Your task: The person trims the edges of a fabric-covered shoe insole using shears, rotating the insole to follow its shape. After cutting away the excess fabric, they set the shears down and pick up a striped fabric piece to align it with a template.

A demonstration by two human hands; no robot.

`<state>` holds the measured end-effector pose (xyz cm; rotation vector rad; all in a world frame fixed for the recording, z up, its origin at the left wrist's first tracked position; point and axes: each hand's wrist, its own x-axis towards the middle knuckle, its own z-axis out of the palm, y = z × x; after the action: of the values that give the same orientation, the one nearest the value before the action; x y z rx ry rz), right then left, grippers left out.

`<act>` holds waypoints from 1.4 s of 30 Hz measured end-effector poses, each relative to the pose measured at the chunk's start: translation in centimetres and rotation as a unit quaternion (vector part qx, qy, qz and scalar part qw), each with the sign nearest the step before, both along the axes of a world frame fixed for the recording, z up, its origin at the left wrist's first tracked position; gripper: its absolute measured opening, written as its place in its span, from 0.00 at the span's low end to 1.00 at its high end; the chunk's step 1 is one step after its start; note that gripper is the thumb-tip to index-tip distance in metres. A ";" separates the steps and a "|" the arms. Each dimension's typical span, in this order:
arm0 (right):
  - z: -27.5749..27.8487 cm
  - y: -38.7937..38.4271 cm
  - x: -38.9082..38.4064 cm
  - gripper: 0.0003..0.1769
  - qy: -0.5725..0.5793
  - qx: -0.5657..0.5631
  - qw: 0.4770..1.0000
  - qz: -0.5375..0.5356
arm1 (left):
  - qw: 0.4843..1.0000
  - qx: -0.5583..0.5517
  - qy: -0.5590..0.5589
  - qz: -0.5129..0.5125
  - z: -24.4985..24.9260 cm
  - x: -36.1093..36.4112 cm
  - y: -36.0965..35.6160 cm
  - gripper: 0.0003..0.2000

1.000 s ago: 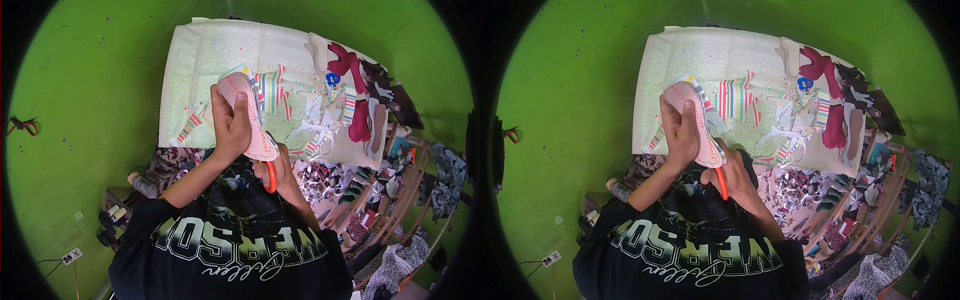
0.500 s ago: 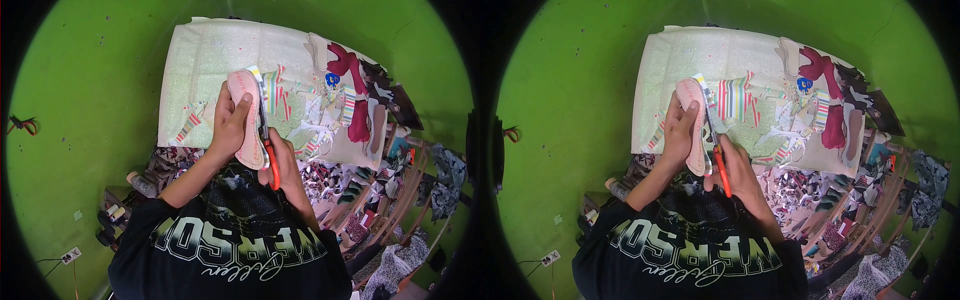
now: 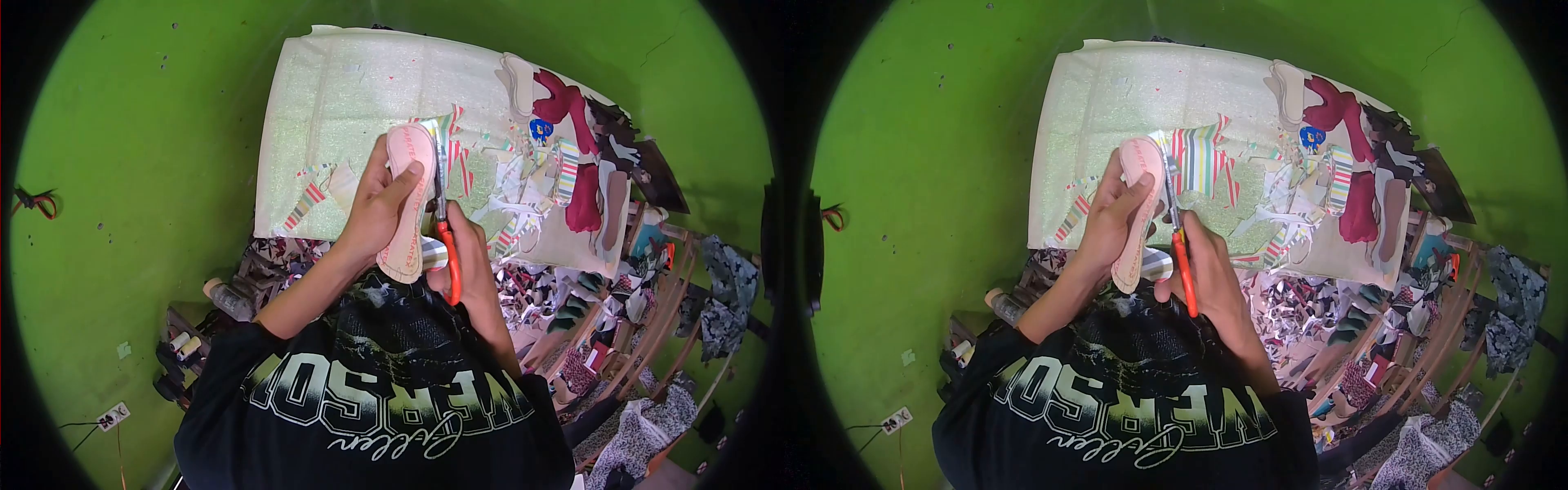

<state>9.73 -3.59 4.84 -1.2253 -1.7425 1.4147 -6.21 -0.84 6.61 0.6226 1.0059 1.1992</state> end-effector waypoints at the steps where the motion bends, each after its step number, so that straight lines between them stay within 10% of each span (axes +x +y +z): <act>1: -0.3 0.2 0.2 0.38 0.002 0.049 0.999 -0.004 | 1.000 0.000 0.000 0.000 0.1 0.0 0.0 0.22; 6: 0.5 0.2 1.1 0.43 -0.032 -0.074 0.997 -0.009 | 1.000 -0.013 0.002 -0.011 0.1 -0.1 0.1 0.25; 42: 2.4 2.5 7.2 0.53 -0.120 0.100 0.986 0.066 | 0.964 0.029 0.065 -0.255 0.8 -4.4 1.0 0.20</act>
<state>16.91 -1.04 7.20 -1.2303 -2.1087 1.1670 -10.64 0.20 7.43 0.9511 0.8485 0.7400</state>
